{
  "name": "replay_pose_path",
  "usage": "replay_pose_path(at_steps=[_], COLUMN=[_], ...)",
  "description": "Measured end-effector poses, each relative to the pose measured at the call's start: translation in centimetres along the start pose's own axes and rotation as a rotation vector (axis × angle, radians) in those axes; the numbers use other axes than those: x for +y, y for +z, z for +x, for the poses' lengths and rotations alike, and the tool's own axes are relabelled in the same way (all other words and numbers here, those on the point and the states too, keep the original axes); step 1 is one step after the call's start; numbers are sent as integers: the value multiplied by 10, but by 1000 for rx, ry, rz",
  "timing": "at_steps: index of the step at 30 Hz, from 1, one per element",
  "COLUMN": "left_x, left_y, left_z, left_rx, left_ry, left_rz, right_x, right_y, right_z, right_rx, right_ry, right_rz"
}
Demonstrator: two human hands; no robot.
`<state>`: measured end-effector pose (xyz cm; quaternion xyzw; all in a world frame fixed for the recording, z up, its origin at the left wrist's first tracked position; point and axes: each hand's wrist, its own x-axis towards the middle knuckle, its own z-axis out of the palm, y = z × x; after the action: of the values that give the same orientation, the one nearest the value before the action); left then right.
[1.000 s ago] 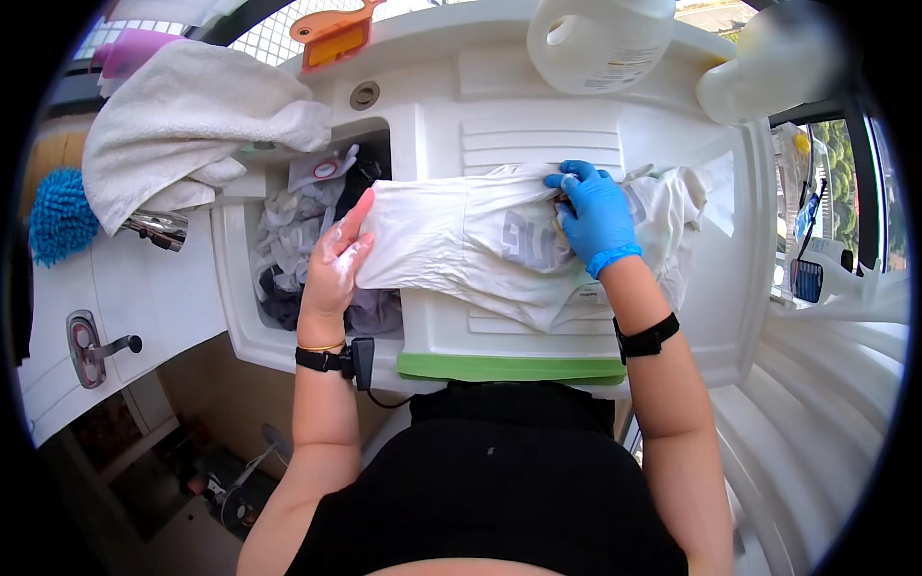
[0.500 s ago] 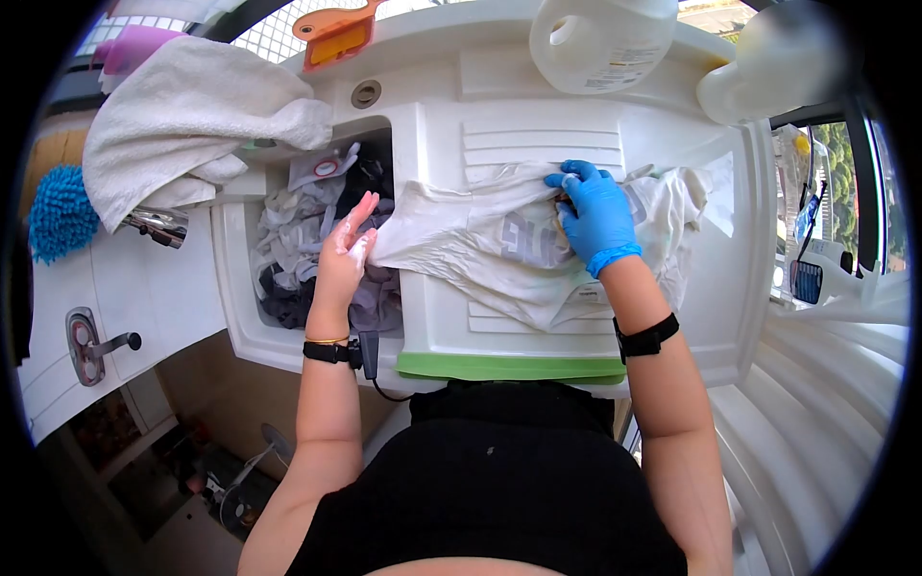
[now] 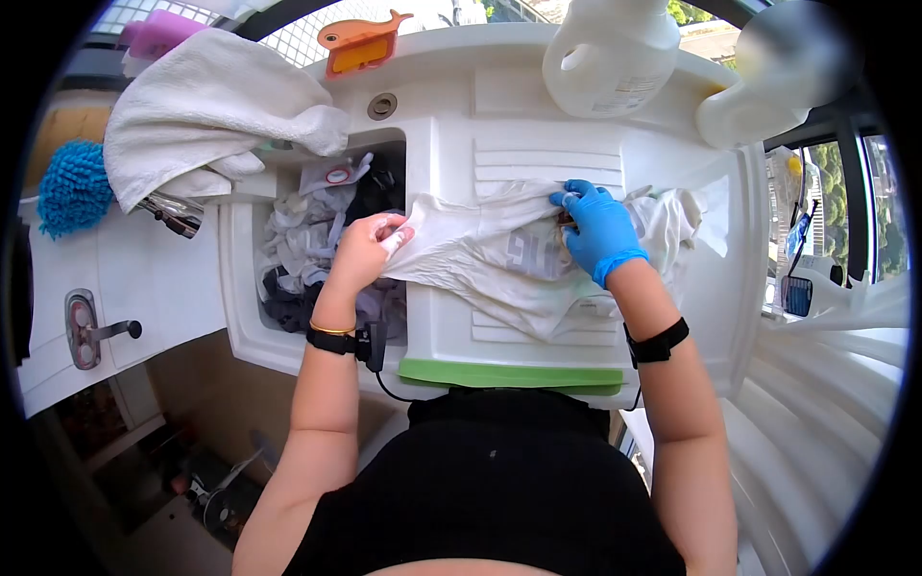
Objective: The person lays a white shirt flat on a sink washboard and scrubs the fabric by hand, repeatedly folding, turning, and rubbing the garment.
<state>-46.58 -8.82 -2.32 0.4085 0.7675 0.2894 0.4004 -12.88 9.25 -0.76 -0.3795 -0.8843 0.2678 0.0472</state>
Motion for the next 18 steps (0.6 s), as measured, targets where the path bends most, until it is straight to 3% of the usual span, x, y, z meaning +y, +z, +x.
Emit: replay_pose_path(at_steps=[4, 6, 9, 11, 13, 14, 17, 18], left_x=[47, 50, 62, 60, 54, 49, 53, 57], left_y=[-4, 0, 7, 10, 8, 8, 12, 11], left_z=[-9, -8, -9, -12, -16, -18, -18, -17], left_rx=[-137, -138, 26, 206, 214, 211, 140, 87], left_ry=[5, 36, 101, 216, 176, 159, 170, 179], left_rz=[245, 66, -305, -643, -783, -837, -968, -991], right_x=[-45, -69, -67, -60, -56, -50, -18, -14], right_y=[-37, -43, -11, -6, -12, -13, -9, -24], right_z=[9, 22, 37, 40, 42, 35, 27, 22], right_rx=[-267, -340, -138, -197, -354, -326, -287, -326], right_ry=[33, -13, -250, -142, 33, 93, -8, 46], right_rz=[-153, -182, -146, -105, 33, 287, 347, 500])
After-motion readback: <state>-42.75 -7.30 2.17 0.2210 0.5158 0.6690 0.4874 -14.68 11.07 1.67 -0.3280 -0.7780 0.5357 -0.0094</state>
